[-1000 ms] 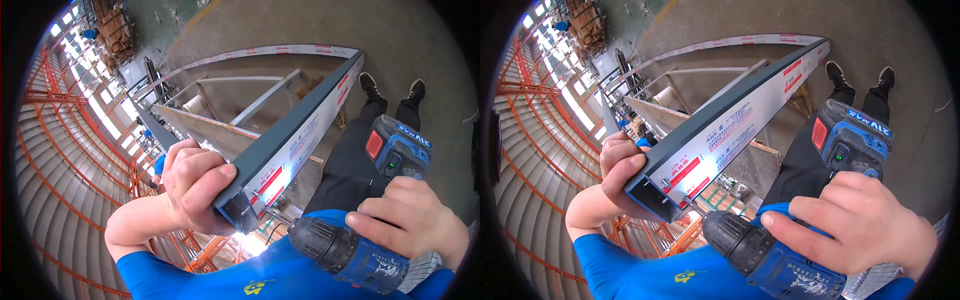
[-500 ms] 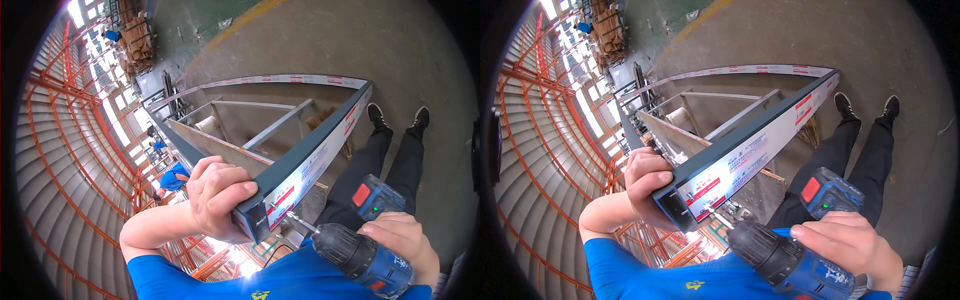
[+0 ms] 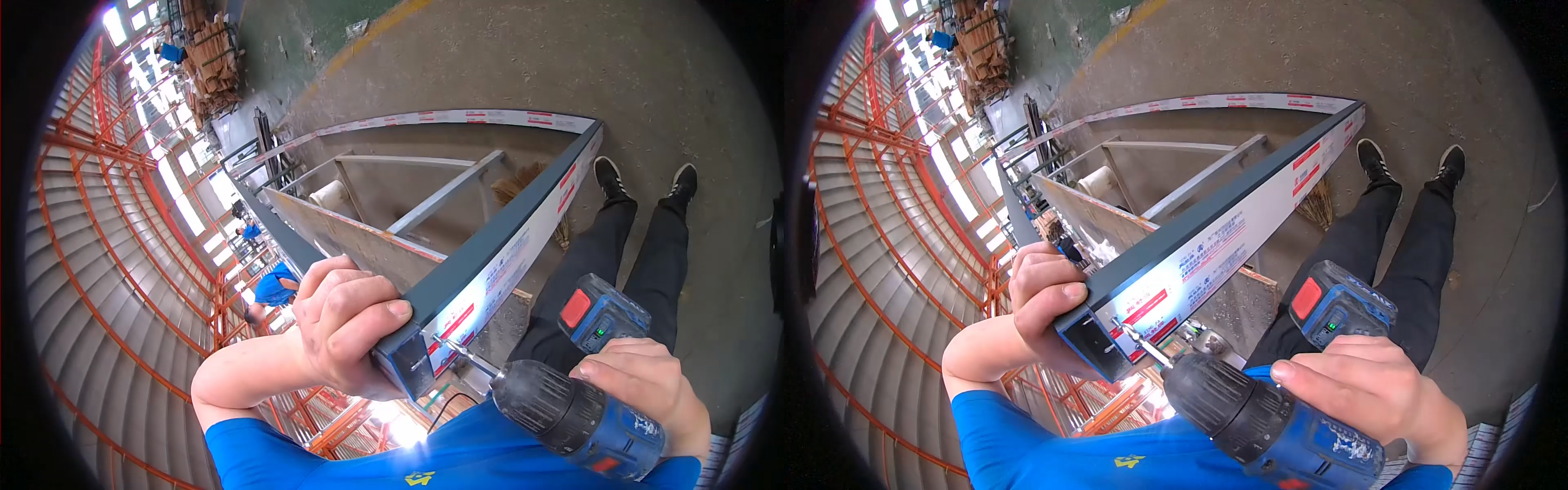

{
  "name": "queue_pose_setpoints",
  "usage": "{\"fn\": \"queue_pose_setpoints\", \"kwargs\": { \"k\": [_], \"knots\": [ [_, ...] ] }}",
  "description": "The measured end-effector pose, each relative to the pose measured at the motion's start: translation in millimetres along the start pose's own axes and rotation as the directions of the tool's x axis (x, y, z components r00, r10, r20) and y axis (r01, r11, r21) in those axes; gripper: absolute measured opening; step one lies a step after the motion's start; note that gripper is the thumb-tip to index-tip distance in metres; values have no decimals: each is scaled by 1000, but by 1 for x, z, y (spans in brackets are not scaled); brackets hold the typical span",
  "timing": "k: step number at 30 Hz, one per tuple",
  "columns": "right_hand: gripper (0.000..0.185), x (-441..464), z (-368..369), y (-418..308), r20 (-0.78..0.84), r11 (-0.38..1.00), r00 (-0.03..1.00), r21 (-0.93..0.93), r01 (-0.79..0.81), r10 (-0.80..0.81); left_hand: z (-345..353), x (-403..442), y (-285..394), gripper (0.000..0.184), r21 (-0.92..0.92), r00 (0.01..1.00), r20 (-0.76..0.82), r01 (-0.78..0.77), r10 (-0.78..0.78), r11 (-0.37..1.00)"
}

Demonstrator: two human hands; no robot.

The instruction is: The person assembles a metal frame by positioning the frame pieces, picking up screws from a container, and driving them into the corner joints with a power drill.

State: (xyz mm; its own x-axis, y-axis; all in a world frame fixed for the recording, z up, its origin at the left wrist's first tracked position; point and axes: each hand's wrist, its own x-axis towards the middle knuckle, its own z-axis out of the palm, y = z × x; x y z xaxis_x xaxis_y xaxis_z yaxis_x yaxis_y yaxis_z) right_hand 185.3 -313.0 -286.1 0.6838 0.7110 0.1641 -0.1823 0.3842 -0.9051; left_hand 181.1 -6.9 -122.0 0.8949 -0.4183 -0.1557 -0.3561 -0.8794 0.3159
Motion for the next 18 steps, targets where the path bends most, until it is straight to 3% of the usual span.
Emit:
{"fn": "queue_pose_setpoints", "kwargs": {
  "k": [18],
  "knots": [
    [42,1,4,0,-17,999,999,-7,-34,34,0,2,0,53,6,1000,5,-5,5,1000]
  ]
}}
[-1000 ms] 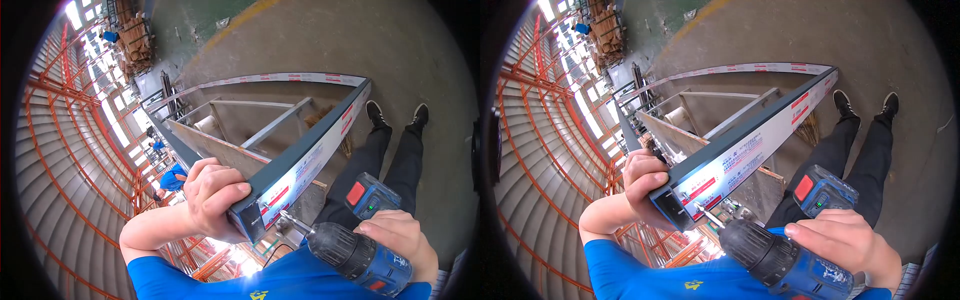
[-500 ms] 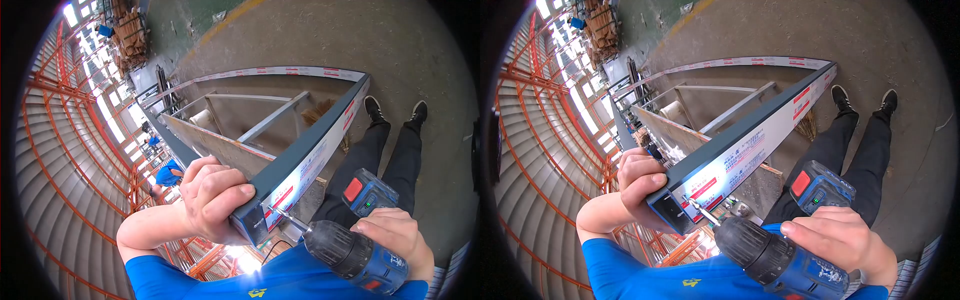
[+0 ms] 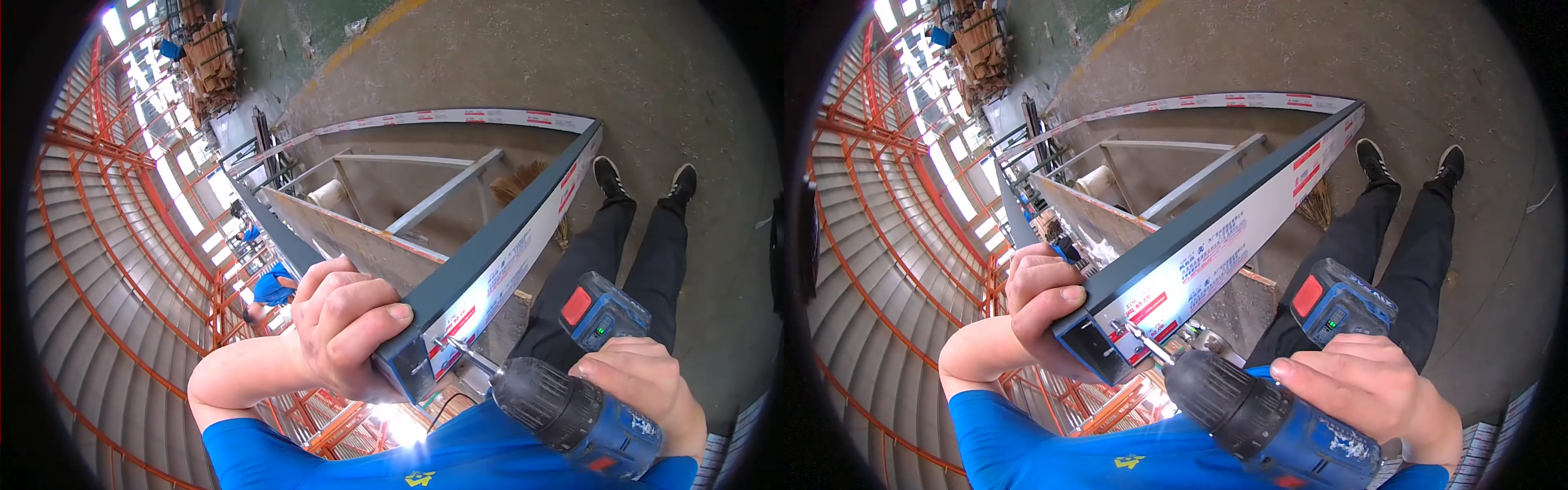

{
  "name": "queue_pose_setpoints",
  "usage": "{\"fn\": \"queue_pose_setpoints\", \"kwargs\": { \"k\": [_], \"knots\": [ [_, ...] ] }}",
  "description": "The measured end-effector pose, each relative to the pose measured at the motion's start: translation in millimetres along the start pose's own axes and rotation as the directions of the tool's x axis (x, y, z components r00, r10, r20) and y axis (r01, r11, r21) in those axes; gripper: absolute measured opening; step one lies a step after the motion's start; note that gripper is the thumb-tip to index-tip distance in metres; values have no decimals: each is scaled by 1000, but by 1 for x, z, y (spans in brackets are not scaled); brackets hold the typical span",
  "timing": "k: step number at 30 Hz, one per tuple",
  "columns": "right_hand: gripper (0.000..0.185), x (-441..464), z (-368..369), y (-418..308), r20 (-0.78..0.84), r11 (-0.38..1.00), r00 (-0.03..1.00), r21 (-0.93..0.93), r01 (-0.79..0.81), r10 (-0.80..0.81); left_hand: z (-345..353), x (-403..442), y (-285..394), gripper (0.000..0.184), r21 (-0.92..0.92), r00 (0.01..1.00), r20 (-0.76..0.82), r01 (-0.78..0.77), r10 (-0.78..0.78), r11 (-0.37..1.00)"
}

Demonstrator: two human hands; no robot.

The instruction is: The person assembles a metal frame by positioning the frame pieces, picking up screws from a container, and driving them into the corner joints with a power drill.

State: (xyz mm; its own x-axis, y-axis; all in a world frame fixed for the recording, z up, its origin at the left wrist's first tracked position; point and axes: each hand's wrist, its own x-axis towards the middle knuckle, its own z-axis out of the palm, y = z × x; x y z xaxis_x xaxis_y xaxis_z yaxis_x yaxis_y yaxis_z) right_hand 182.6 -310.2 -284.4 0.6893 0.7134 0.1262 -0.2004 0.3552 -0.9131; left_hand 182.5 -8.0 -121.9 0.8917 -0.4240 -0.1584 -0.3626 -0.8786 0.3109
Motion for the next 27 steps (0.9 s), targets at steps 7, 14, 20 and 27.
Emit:
{"fn": "queue_pose_setpoints", "kwargs": {
  "k": [7,14,20,27],
  "knots": [
    [42,0,0,0,-3,999,1000,31,5,-5,0,3,-1,54,-1,1000,9,-5,5,1000],
    [41,4,-4,-1,10,999,1000,36,15,-15,0,4,2,53,9,1000,1,-4,4,1000],
    [43,4,-6,-5,12,999,1000,39,-4,4,2,4,2,55,29,1000,1,8,-8,1000],
    [43,8,-11,-8,54,999,998,-42,30,-27,0,4,4,56,28,1000,2,12,-12,1000]
  ]
}}
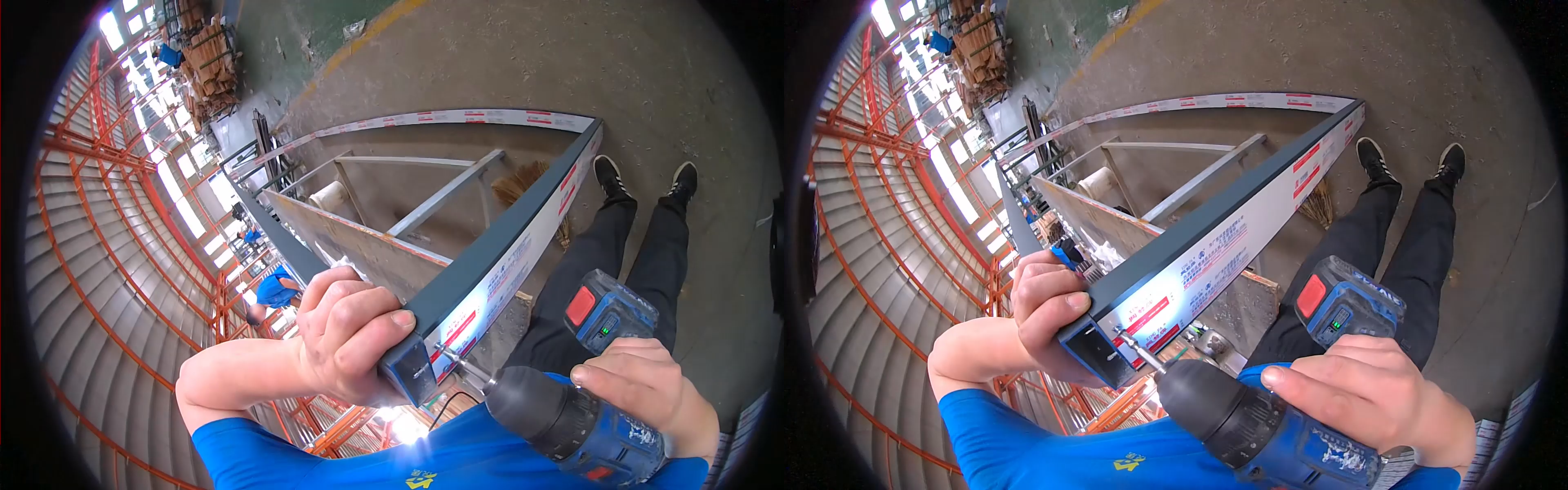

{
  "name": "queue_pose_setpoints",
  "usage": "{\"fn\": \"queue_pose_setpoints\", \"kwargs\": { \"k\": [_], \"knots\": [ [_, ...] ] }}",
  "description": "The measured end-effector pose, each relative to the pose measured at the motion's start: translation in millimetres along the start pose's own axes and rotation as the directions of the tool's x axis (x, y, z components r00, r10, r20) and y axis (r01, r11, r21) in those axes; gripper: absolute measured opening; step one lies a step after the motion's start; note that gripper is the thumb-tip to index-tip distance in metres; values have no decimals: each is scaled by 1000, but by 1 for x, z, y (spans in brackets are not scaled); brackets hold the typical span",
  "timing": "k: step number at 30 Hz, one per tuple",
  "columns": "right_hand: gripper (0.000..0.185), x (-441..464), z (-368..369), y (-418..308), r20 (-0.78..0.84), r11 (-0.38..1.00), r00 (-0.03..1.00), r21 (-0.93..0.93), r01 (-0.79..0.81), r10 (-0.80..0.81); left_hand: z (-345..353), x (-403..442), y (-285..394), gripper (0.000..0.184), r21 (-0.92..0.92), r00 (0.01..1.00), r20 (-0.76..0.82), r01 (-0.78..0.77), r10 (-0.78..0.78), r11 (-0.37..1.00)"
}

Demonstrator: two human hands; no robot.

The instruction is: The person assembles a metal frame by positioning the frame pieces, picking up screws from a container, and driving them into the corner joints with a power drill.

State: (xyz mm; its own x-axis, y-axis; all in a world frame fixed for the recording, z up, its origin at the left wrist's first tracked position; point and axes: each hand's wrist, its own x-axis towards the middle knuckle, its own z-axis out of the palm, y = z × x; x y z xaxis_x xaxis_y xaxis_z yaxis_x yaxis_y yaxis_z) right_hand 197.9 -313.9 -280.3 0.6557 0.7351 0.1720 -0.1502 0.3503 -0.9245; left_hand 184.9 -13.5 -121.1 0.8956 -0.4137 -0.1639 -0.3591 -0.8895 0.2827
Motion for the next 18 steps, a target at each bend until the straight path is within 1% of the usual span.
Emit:
{"fn": "queue_pose_setpoints", "kwargs": {
  "k": [3,6,8,9,11,12,14,15,16,18],
  "knots": [
    [44,5,-3,0,33,1000,999,-20,-3,3,-1,0,0,57,1,1000,17,-3,2,1000],
    [44,5,3,4,4,1000,1000,13,-5,5,-1,1,0,57,7,1000,14,-4,4,1000],
    [44,5,10,5,-80,995,996,95,-29,37,-1,3,0,56,1,1000,1,-6,6,1000],
    [44,6,7,3,-81,995,996,96,-30,37,-2,2,0,56,1,1000,3,-6,6,1000],
    [45,11,-6,-2,65,1000,998,-22,-10,11,-3,1,-1,57,-1,1000,21,-13,13,1000],
    [45,14,-11,-4,62,1000,998,-21,-12,13,-3,0,-2,57,-2,1000,23,-14,14,1000],
    [45,18,-16,-9,98,997,995,-80,-11,19,-3,0,-1,59,7,1000,2,-18,18,1000],
    [44,20,-13,-13,54,998,996,-25,-62,64,-5,4,0,59,-11,1000,14,-11,11,1000],
    [44,17,-11,-11,57,998,996,-31,-60,62,-5,5,-1,59,-10,1000,7,-11,11,1000],
    [45,10,-5,-4,19,1000,1000,16,-24,24,-6,6,-2,59,-7,1000,20,-23,23,1000]
  ]
}}
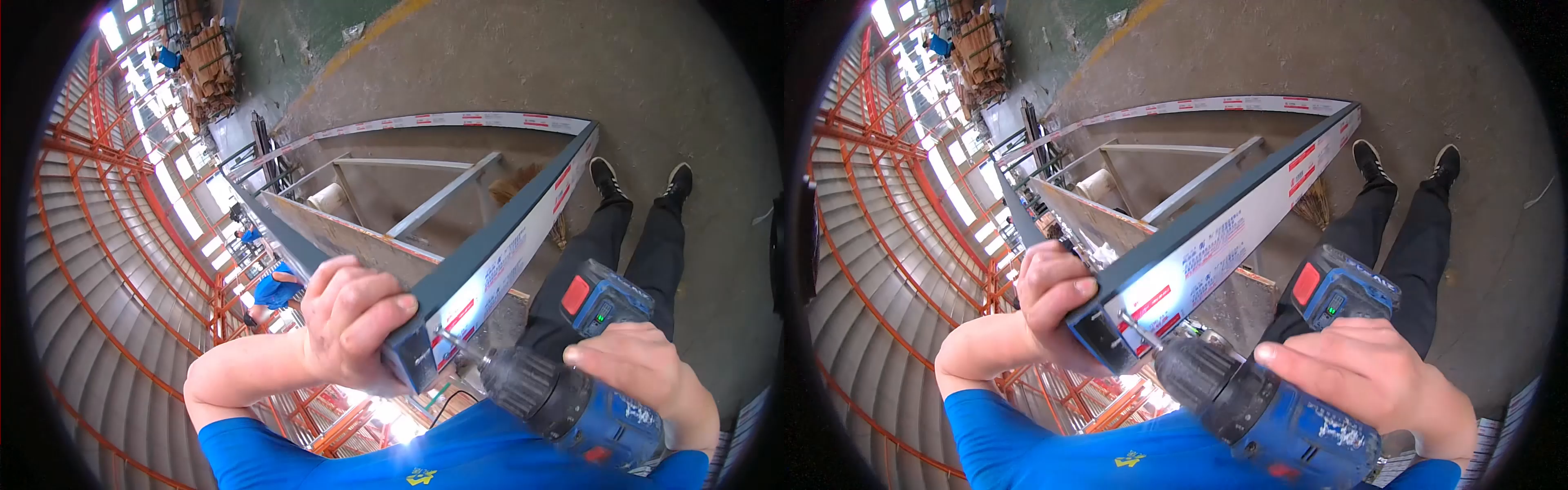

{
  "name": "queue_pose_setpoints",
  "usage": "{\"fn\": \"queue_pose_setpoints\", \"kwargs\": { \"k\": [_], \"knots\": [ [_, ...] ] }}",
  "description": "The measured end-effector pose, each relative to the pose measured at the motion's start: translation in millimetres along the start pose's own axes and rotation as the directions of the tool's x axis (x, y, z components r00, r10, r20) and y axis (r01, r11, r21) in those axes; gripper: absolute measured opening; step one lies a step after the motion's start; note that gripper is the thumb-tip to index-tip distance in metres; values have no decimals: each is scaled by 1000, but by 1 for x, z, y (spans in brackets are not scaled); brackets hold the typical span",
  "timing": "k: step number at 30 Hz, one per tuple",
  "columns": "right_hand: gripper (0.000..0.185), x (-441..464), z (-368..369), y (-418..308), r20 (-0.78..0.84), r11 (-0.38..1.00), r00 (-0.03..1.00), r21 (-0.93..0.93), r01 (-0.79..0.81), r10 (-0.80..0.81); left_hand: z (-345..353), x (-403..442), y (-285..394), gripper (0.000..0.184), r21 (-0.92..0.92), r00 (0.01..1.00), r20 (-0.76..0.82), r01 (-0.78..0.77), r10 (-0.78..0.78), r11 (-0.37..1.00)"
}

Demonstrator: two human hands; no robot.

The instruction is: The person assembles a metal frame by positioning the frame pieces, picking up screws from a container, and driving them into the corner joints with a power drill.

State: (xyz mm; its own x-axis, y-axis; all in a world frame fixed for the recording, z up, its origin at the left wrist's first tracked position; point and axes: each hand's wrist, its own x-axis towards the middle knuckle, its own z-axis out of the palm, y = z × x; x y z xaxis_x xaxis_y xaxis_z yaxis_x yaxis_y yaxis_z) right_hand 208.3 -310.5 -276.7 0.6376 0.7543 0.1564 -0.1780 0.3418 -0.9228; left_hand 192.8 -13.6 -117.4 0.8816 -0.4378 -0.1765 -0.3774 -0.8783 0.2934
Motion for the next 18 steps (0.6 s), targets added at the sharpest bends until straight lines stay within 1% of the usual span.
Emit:
{"fn": "queue_pose_setpoints", "kwargs": {
  "k": [2,3,4,5,6,7,8,9,10,11,12,13,14,15,16,17,18],
  "knots": [
    [44,1,-2,-6,5,1000,1000,-27,9,-9,1,4,-2,59,-30,1000,-15,-20,19,999],
    [43,0,-3,-12,-9,997,1000,-75,-3,2,2,5,-3,60,-47,999,-35,-30,28,998],
    [43,0,-6,-18,-22,991,1000,-130,-14,12,2,4,-6,68,-45,998,-21,-58,57,997],
    [44,-7,-10,-22,-23,987,1000,-159,-1,-3,-2,3,-9,73,-67,999,10,-52,53,996],
    [46,-19,-13,-25,-46,981,999,-190,-32,24,-5,2,-11,77,-92,998,43,-39,43,995],
    [48,-33,-19,-30,-67,973,997,-220,-63,49,-5,0,-14,88,-132,999,28,-42,46,990],
    [45,-48,-33,-41,-32,915,984,-363,-177,177,-8,3,-20,88,-184,998,28,-46,52,982],
    [45,-53,-36,-56,-89,820,940,-467,-332,330,-9,2,-24,89,-234,998,23,-53,60,971],
    [45,-59,-40,-72,-166,685,872,-559,-467,460,-10,2,-26,80,-237,998,22,-47,54,970],
    [49,-75,-41,-76,-318,781,798,-216,-586,512,-5,0,-31,71,-282,999,-28,-42,36,959],
    [52,-85,-49,-85,-331,751,803,-301,-587,495,0,-3,-32,62,-322,996,-89,-42,14,946],
    [55,-92,-57,-96,-344,718,816,-393,-575,465,2,-3,-25,47,-334,986,-159,1,-57,943],
    [55,-100,-59,-102,-390,710,800,-383,-592,456,7,-5,-23,42,-348,975,-207,9,-86,938],
    [55,-103,-58,-111,-447,715,703,-180,-676,552,13,-11,-24,37,-357,960,-258,13,-112,934],
    [56,-89,-64,-127,-418,685,736,-297,-665,533,13,-9,-22,27,-356,947,-279,52,-160,933],
    [57,-77,-69,-142,-378,646,764,-409,-645,523,14,-9,-20,23,-349,940,-281,89,-195,933],
    [59,-80,-75,-143,-429,677,672,-170,-716,603,15,-12,-15,19,-344,928,-284,135,-240,929]
  ]
}}
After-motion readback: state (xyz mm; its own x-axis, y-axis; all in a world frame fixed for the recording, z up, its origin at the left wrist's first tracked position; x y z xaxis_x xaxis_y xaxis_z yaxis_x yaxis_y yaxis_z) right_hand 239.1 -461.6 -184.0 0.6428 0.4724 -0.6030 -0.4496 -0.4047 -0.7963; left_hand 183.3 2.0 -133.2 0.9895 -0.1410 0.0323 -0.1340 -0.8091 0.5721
